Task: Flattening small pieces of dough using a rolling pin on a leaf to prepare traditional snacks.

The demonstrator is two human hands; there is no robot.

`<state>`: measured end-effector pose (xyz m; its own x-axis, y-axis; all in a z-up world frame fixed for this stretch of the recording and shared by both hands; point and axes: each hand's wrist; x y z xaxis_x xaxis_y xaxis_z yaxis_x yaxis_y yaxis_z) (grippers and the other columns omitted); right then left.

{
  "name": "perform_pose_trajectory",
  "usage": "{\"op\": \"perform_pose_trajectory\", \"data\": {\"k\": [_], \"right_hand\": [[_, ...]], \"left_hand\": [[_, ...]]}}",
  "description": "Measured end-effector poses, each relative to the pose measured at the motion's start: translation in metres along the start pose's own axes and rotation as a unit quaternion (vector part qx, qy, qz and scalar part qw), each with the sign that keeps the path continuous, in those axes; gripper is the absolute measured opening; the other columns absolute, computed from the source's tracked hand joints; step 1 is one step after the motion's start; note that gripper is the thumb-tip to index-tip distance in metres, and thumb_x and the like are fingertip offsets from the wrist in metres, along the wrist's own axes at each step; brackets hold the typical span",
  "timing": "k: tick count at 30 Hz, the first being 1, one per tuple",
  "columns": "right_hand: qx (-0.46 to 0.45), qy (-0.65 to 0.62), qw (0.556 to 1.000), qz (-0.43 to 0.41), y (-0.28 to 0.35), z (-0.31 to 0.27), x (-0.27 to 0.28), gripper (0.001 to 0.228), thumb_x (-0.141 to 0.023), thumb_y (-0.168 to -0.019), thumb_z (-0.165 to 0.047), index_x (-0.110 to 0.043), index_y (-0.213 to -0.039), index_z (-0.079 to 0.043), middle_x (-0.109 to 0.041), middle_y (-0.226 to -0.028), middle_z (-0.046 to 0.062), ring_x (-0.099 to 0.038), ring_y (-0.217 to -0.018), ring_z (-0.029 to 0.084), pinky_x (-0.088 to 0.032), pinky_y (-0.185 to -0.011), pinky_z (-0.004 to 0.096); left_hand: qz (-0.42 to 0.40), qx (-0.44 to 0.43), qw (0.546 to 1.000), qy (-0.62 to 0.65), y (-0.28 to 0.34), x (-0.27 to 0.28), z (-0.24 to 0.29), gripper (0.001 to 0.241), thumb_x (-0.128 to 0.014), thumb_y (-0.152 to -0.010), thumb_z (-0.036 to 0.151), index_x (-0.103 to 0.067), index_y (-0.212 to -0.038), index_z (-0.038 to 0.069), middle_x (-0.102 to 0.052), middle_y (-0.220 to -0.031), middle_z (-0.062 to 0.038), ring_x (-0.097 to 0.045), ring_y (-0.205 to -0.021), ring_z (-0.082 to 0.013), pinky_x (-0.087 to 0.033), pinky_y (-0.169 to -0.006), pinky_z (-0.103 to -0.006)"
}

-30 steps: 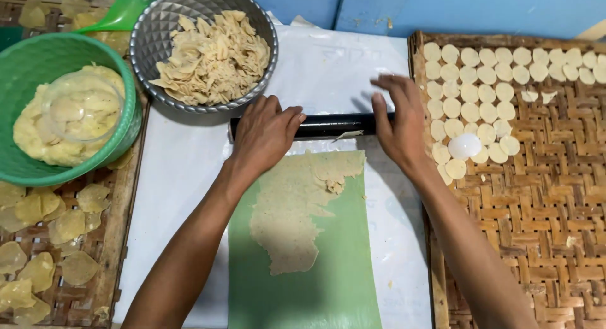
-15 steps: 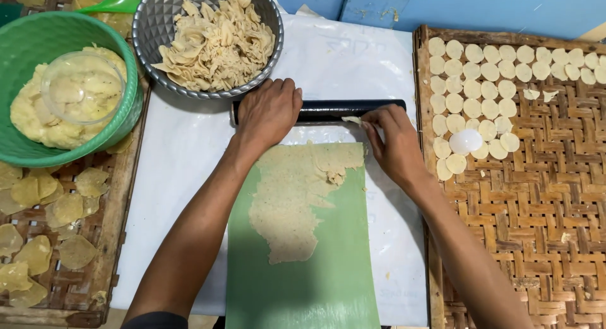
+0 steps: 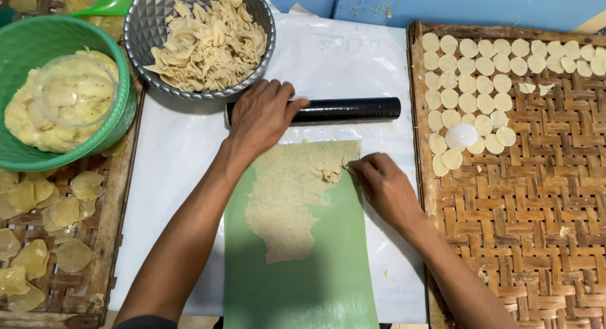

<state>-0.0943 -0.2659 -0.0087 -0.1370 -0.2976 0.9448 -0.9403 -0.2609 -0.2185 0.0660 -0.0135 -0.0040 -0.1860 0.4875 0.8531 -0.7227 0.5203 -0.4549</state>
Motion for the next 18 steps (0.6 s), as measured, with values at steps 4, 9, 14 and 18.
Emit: {"op": "perform_pose_trajectory", "data": {"k": [4, 9, 14, 18], "right_hand": [[0.007, 0.024, 0.999, -0.025, 0.014, -0.017, 0.014, 0.023, -0.067, -0.093, -0.005, -0.074, -0.114, -0.011, -0.072, -0.1, 0.012, -0.071, -0.093, 0.025, -0.058, -0.079, 0.031], [0.015, 0.015, 0.998, -0.055, 0.023, -0.02, 0.023, 0.042, -0.064, -0.091, -0.003, -0.066, -0.132, -0.007, -0.063, -0.123, 0.017, -0.067, -0.108, 0.03, -0.061, -0.084, 0.038], [0.043, -0.078, 0.995, -0.039, 0.045, -0.039, 0.028, 0.042, -0.064, -0.096, -0.019, -0.059, -0.136, -0.007, -0.061, -0.125, 0.023, -0.068, -0.104, 0.035, -0.062, -0.087, 0.043], [0.133, -0.174, 0.97, -0.103, 0.069, -0.08, 0.045, 0.06, -0.076, -0.094, -0.032, -0.055, -0.144, -0.005, -0.053, -0.146, 0.023, -0.054, -0.13, 0.037, -0.046, -0.112, 0.048]], "left_hand": [[-0.053, -0.032, 0.998, 0.015, 0.012, 0.016, 0.006, 0.05, -0.066, -0.098, 0.049, -0.068, -0.12, 0.005, -0.063, -0.096, -0.014, -0.063, -0.097, -0.0358, -0.05, -0.08, -0.0478], [-0.04, -0.042, 0.998, -0.008, 0.014, 0.009, 0.004, 0.048, -0.072, -0.095, 0.043, -0.066, -0.122, 0.004, -0.062, -0.098, -0.012, -0.062, -0.1, -0.0328, -0.049, -0.083, -0.0445], [0.02, -0.053, 0.997, -0.052, 0.024, 0.034, 0.027, 0.058, -0.053, -0.103, 0.057, -0.065, -0.124, 0.005, -0.064, -0.102, -0.012, -0.063, -0.094, -0.0276, -0.051, -0.08, -0.0411], [0.014, -0.082, 0.992, -0.092, 0.057, 0.048, 0.054, 0.061, -0.054, -0.102, 0.059, -0.066, -0.123, 0.003, -0.069, -0.104, -0.013, -0.064, -0.093, -0.0261, -0.054, -0.079, -0.0398]]}}
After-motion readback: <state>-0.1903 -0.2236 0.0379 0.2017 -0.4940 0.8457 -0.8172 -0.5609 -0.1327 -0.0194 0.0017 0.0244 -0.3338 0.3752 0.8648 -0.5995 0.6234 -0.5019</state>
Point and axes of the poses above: each hand's wrist, its own y-axis away from the middle knuckle, its own x-axis out of the back of the hand, z = x × y
